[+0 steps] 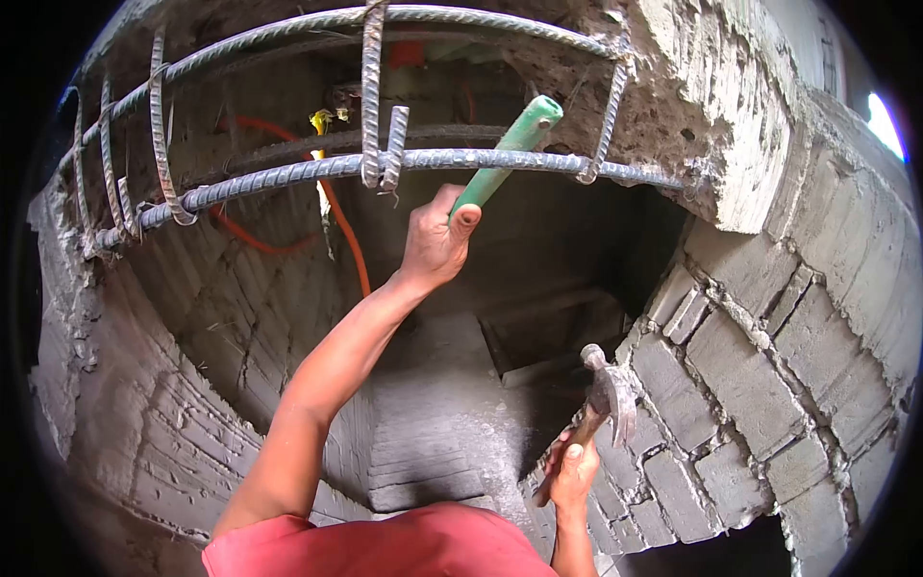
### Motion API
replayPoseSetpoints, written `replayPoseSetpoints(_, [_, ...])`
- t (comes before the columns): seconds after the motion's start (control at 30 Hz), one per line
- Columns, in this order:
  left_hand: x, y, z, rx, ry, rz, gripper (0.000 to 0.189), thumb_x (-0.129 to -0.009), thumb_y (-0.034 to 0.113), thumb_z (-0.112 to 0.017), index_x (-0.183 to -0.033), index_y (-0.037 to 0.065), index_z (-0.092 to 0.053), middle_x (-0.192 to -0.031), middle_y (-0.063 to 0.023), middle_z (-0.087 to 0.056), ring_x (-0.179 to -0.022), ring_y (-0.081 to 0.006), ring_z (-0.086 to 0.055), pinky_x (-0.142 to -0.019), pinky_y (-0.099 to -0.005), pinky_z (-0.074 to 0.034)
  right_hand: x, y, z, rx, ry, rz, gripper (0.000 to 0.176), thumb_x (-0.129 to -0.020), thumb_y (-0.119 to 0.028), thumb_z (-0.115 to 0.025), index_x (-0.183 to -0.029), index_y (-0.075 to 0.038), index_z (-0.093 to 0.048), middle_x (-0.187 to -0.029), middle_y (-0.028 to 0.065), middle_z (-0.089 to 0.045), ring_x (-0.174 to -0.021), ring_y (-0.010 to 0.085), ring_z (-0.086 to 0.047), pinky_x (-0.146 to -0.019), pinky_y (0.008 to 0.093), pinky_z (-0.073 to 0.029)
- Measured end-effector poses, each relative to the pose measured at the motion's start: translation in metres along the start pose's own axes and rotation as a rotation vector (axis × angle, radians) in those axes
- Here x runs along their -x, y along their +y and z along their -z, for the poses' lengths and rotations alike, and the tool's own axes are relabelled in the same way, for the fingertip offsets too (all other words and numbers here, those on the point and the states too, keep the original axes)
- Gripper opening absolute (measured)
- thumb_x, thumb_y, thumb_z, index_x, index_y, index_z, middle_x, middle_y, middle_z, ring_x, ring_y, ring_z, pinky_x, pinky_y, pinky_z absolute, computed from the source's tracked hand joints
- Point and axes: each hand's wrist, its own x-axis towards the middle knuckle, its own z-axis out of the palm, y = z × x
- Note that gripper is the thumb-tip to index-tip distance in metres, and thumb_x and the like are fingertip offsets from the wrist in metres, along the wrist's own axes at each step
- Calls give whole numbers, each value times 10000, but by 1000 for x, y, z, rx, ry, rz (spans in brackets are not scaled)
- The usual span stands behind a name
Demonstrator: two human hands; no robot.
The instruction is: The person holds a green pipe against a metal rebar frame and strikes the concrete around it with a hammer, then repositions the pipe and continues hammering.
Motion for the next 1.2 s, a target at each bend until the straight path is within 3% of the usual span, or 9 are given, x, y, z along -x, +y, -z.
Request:
replayPoseSetpoints(0.33, [-24,-26,-13,144,-14,-110,518,-966,549,-496,-1026,53,-632,-818,-166,-642,-778,-401,-631,-673,-418,-496,11,-21,-28,112,34,71,768,-833,-759,-519,-967,-3,-525,-620,29,-516,-476,103,-485,-429,235,-383])
replayPoseSetpoints(0.4, [-30,-22,-12,93,10,-194,565,-968,576,-471,-1144,56,-606,-689,-121,-577,-601,-264,-591,-583,-354,-456,10,-26,-32,141,-26,109,779,-828,-769,-514,-964,-2,-525,-619,29,-512,-487,112,-493,-435,243,-388])
replayPoseSetpoints(0.57, [-28,-3,-1,190,28,-173,535,-969,538,-509,-1075,33,-651,-747,-136,-610,-634,-295,-600,-612,-378,-465,10,-50,-56,282,11,252,761,-864,-754,-470,-952,-1,-529,-618,33,-514,-517,127,-514,-457,268,-405])
replayPoseSetpoints(0.67, [-35,17,24,40,-17,-168,449,-980,450,-551,-1000,19,-672,-780,-153,-640,-665,-335,-601,-619,-386,-468,11,-66,-56,324,-8,264,685,-909,-709,-438,-942,-28,-496,-615,47,-525,-515,136,-532,-460,267,-433])
replayPoseSetpoints(0.73, [-36,24,33,44,-184,-64,408,-979,387,-567,-885,3,-670,-779,-209,-655,-726,-412,-621,-614,-449,-473,5,-88,-67,307,4,340,703,-910,-712,-419,-958,-16,-504,-625,34,-537,-504,116,-508,-459,246,-401])
replayPoseSetpoints(0.83, [-39,20,37,145,-80,-173,322,-987,347,-566,-1003,51,-691,-848,-160,-694,-773,-356,-662,-637,-416,-505,-10,-123,-82,317,-1,411,673,-932,-681,-411,-987,-14,-489,-649,47,-540,-514,119,-511,-459,246,-404])
replayPoseSetpoints(1.0, [-42,21,47,-68,-154,-245,329,-990,361,-561,-1072,72,-696,-935,-143,-719,-878,-296,-698,-697,-385,-533,-31,-200,-119,159,13,776,601,-943,-602,-498,-1139,-37,-437,-732,84,-491,-566,170,-502,-483,286,-447])
replayPoseSetpoints(1.07, [-44,27,51,206,-186,-57,331,-992,354,-559,-1085,63,-688,-939,-141,-720,-872,-294,-699,-706,-385,-537,-44,-226,-133,136,55,1045,627,-894,-696,-499,-1096,-104,-456,-721,56,-459,-567,175,-453,-491,315,-433])
replayPoseSetpoints(1.2, [-44,25,47,201,-195,-25,323,-985,334,-578,-1089,45,-676,-934,-140,-719,-869,-294,-697,-715,-386,-533,-60,-259,-140,128,-187,1401,678,-841,-778,-475,-1018,-123,-479,-740,46,-495,-562,168,-465,-501,315,-435])
